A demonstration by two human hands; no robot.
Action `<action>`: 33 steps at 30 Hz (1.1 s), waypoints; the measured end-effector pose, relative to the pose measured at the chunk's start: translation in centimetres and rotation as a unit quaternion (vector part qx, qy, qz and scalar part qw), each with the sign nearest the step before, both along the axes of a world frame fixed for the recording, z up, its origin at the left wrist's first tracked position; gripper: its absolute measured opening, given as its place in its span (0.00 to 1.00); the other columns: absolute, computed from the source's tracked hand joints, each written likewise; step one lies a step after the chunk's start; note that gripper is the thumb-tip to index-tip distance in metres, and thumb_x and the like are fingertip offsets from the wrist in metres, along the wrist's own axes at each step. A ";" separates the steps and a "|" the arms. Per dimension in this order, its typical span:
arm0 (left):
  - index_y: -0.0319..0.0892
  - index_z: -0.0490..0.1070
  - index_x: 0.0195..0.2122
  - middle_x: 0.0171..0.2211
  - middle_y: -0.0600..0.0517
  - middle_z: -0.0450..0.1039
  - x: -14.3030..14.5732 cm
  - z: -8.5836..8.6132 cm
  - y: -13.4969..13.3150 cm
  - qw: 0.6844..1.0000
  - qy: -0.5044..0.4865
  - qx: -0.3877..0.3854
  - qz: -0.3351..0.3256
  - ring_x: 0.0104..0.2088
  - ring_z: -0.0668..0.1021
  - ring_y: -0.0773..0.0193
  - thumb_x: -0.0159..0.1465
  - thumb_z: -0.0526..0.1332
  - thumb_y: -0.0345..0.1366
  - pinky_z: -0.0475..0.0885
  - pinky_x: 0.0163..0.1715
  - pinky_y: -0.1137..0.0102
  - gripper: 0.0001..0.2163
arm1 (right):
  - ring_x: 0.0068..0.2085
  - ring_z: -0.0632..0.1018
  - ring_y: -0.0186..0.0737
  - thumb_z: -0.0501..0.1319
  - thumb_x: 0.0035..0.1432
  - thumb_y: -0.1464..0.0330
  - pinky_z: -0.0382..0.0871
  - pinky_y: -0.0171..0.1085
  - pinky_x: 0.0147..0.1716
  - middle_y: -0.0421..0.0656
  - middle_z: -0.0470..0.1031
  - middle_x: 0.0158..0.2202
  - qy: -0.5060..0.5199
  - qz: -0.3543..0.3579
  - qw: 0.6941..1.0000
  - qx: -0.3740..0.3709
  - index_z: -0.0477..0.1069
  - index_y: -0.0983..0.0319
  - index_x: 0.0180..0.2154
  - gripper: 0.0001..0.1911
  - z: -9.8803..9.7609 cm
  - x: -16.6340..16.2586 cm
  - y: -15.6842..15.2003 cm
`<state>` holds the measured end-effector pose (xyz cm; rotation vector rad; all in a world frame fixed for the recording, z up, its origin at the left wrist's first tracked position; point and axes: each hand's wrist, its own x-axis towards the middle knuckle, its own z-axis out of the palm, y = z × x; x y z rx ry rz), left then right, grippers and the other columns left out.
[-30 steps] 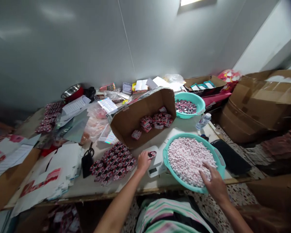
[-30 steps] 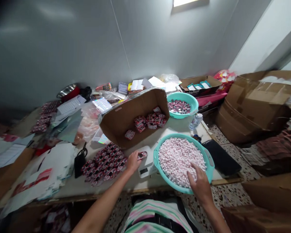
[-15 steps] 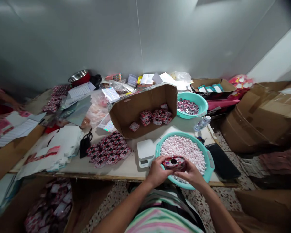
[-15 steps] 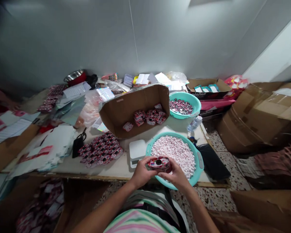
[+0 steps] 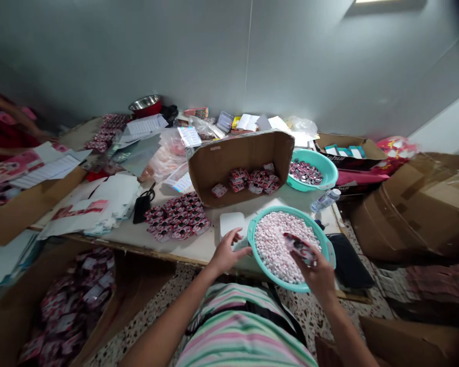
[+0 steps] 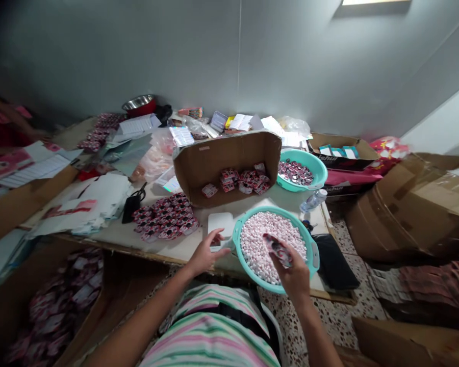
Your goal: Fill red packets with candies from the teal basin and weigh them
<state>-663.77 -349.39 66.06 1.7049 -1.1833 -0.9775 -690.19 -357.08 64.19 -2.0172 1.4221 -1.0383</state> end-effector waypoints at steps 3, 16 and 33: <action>0.41 0.67 0.49 0.39 0.49 0.73 3.2 -3.7 2.9 0.995 -0.047 0.060 0.070 0.41 0.74 0.60 0.54 0.62 0.45 0.68 0.46 0.64 0.23 | 0.41 0.77 0.48 0.63 0.51 0.54 0.70 0.43 0.44 0.49 0.76 0.43 0.018 -0.076 0.994 -0.074 0.71 0.62 0.49 0.27 0.7 -1.3 -1.7; 0.40 0.69 0.34 0.32 0.43 0.78 9.2 -18.5 17.1 0.915 -0.039 0.234 0.326 0.37 0.80 0.52 0.48 0.56 0.50 0.74 0.40 0.61 0.20 | 0.51 0.71 0.46 0.52 0.61 0.68 0.63 0.46 0.54 0.46 0.72 0.51 0.221 -0.016 0.941 -0.256 0.65 0.62 0.55 0.21 -3.4 -4.8 -6.5; 0.43 0.67 0.33 0.32 0.47 0.78 7.4 -18.0 17.1 0.913 -0.036 0.277 0.299 0.39 0.79 0.52 0.50 0.55 0.47 0.73 0.40 0.65 0.15 | 0.53 0.70 0.46 0.52 0.61 0.67 0.62 0.47 0.55 0.46 0.72 0.51 0.196 -0.038 0.952 -0.231 0.64 0.59 0.56 0.21 -3.9 -4.4 -5.0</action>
